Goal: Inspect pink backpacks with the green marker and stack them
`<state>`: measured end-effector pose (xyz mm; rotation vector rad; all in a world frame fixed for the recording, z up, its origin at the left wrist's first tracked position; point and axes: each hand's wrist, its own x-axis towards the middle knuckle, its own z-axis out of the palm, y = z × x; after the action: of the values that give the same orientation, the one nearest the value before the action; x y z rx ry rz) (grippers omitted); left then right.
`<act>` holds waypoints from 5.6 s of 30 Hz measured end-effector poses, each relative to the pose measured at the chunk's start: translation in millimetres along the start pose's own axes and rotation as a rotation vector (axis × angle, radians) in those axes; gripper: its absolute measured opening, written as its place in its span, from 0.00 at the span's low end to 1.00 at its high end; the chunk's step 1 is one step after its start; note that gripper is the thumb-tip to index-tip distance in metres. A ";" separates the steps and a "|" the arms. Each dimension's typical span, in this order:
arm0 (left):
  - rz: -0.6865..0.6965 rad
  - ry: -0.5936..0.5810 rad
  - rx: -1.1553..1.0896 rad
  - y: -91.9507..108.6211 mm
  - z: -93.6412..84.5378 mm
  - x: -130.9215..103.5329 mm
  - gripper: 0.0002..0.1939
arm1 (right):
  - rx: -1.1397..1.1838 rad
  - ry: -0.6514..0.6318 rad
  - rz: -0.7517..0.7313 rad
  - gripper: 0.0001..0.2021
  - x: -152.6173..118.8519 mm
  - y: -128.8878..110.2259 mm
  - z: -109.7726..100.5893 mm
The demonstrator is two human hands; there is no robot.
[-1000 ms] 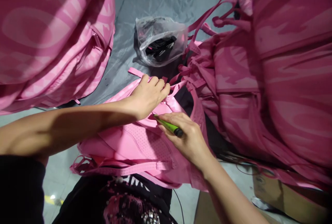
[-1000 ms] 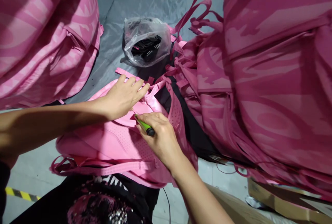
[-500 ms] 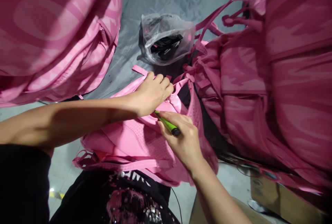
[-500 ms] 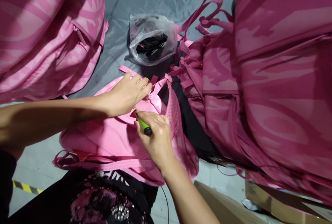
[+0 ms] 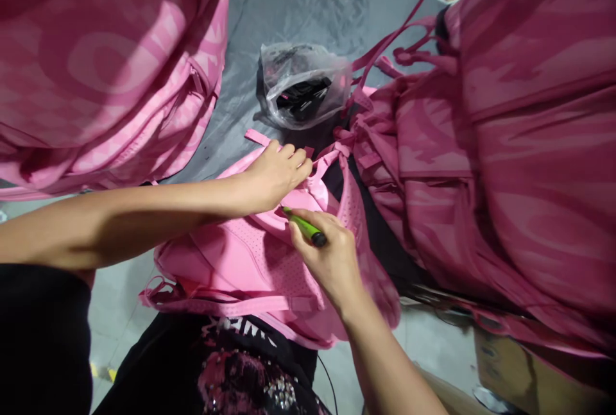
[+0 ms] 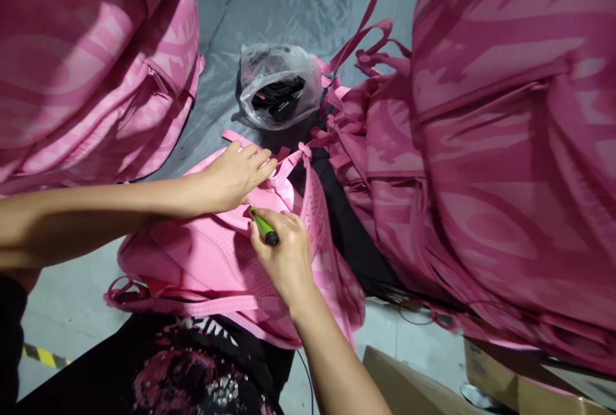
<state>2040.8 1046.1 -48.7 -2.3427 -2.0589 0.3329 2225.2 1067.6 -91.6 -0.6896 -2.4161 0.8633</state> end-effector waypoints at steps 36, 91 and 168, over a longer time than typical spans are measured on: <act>-0.196 -0.300 -0.047 -26.8 -13.9 -35.3 0.55 | 0.240 0.219 -0.127 0.12 -0.1 -11.4 53.9; -0.146 -0.274 -0.304 -43.0 -3.3 -29.0 0.51 | 0.211 0.167 0.117 0.11 18.6 -28.8 59.8; -0.488 0.327 -1.068 -22.4 49.3 -137.2 0.34 | -0.359 -0.480 -0.254 0.06 85.3 -75.9 34.1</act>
<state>1995.0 907.9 -72.4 -1.8018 -2.8649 -1.3436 2118.4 1052.4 -41.0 -0.3006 -3.0519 0.5368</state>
